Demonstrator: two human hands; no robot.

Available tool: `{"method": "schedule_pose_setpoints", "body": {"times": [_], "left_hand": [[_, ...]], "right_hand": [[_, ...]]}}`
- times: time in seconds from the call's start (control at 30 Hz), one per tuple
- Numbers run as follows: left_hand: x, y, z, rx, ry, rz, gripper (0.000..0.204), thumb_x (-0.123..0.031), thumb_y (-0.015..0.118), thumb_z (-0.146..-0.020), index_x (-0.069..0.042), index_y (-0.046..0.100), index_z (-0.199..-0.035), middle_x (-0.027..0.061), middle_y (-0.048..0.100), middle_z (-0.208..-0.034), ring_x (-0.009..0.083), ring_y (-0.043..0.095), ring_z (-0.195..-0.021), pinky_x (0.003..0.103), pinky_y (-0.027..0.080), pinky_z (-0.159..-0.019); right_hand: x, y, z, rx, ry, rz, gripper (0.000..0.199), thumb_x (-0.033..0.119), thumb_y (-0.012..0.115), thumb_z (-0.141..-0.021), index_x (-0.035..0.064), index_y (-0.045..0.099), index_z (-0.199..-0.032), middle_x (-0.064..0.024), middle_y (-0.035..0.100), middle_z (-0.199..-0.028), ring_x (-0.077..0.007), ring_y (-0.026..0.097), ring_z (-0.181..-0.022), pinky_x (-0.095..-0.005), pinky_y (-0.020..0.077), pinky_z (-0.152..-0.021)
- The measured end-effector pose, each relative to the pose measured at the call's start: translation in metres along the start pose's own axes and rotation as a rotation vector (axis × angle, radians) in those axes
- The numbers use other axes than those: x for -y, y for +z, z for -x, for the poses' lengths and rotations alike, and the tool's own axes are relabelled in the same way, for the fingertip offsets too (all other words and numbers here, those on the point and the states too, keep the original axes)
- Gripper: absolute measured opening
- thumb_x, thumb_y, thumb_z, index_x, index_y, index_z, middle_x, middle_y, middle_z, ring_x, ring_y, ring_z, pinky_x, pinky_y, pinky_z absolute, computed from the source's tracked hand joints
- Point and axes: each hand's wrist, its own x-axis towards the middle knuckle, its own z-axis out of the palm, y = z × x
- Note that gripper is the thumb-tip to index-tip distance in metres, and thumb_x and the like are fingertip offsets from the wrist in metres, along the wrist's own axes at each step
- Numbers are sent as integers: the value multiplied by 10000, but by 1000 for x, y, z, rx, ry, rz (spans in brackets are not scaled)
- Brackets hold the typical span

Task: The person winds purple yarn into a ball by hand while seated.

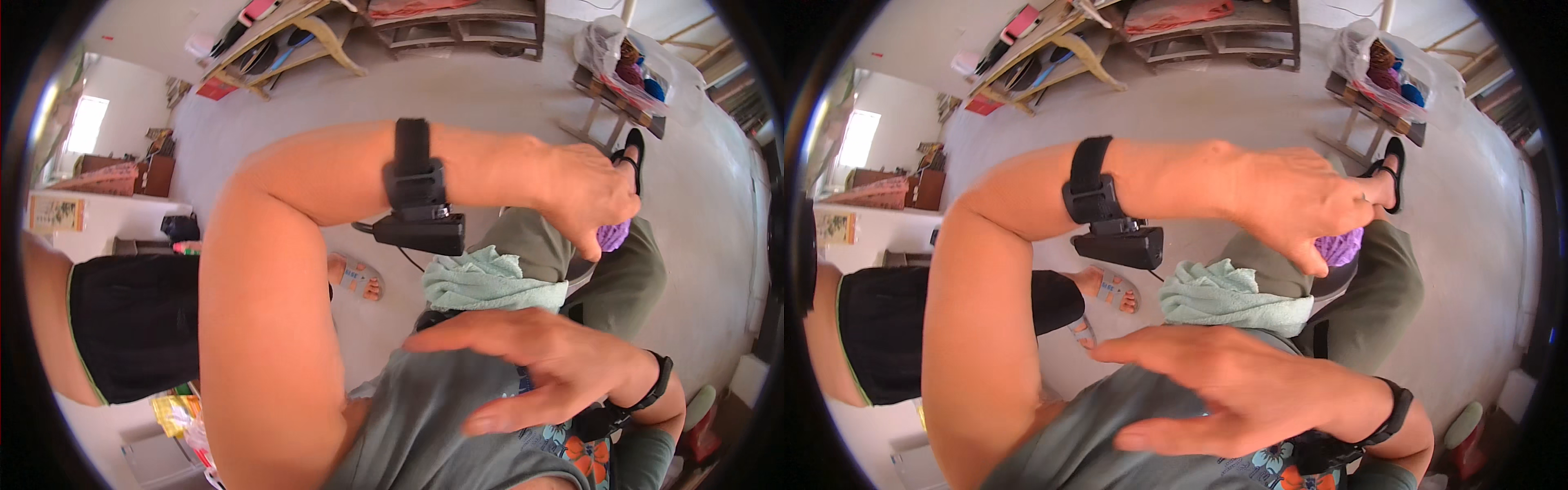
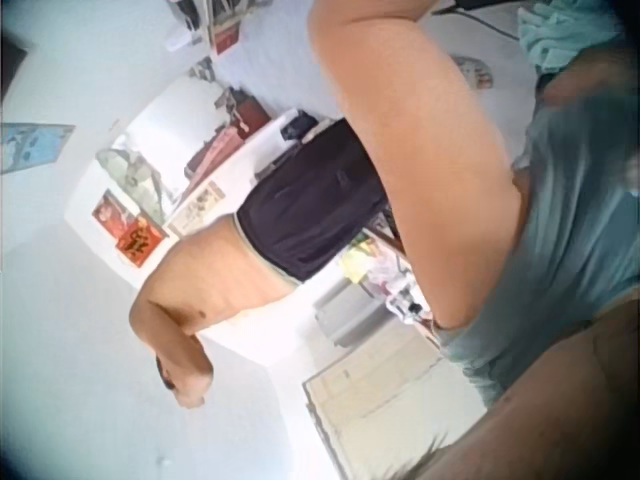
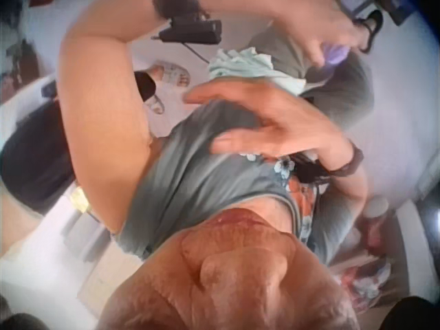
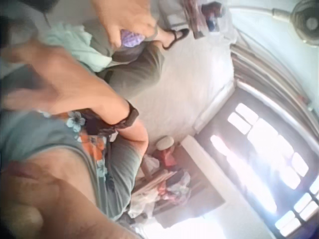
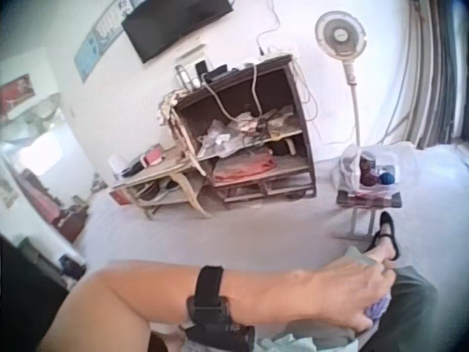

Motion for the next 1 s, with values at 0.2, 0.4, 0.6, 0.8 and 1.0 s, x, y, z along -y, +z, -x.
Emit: {"method": "schedule_pose_setpoints", "body": {"times": [0.2, 0.4, 0.6, 0.8, 1.0], "left_hand": [[-23, -36, 1, 214, -9, -184, 435, -280, 749, -713, 71, 594, -918, 206, 525, -1290, 385, 679, -792, 488, 547, -697], [-33, -51, -2, 392, -115, -276, 535, -423, 732, -743, -14, 652, -1078, 162, 714, -1006, 337, 683, -973, 470, 532, -791], [-37, -53, -6, 431, -121, -308, 532, -420, 729, -754, -32, 656, -1110, 155, 709, -1046, 324, 683, -985, 462, 533, -799], [-42, -56, -8, 418, -102, -344, 539, -399, 736, -751, -1, 653, -1103, 185, 698, -1055, 332, 682, -995, 456, 540, -814], [-47, -60, -11, 438, -85, -405, 569, -396, 751, -739, 27, 650, -1105, 204, 684, -1084, 340, 680, -1000, 458, 545, -824]], "right_hand": [[-3, 40, -41, 213, 150, -217, 1070, 520, 702, -882, -113, 125, -1523, -326, 366, -1491, -302, 605, -1112, -385, 495, -927], [-3, 66, -66, 153, 16, -779, 1107, 502, 682, -908, -66, -24, -1546, -241, 185, -1601, -315, 260, -1473, -398, 261, -1185], [-2, 64, -72, 374, 70, -1098, 1009, 179, 701, -936, 65, -60, -1588, -92, 149, -1638, -204, 166, -1498, -378, 167, -1197], [10, 59, -76, 444, 166, -1139, 881, 349, 592, -1005, 50, 7, -1592, -66, 203, -1616, -181, 208, -1479, -342, 204, -1177], [20, 55, -74, 450, 205, -1074, 871, 495, 564, -990, 61, 110, -1593, -59, 343, -1520, -144, 383, -1322, -336, 369, -1056]]}}
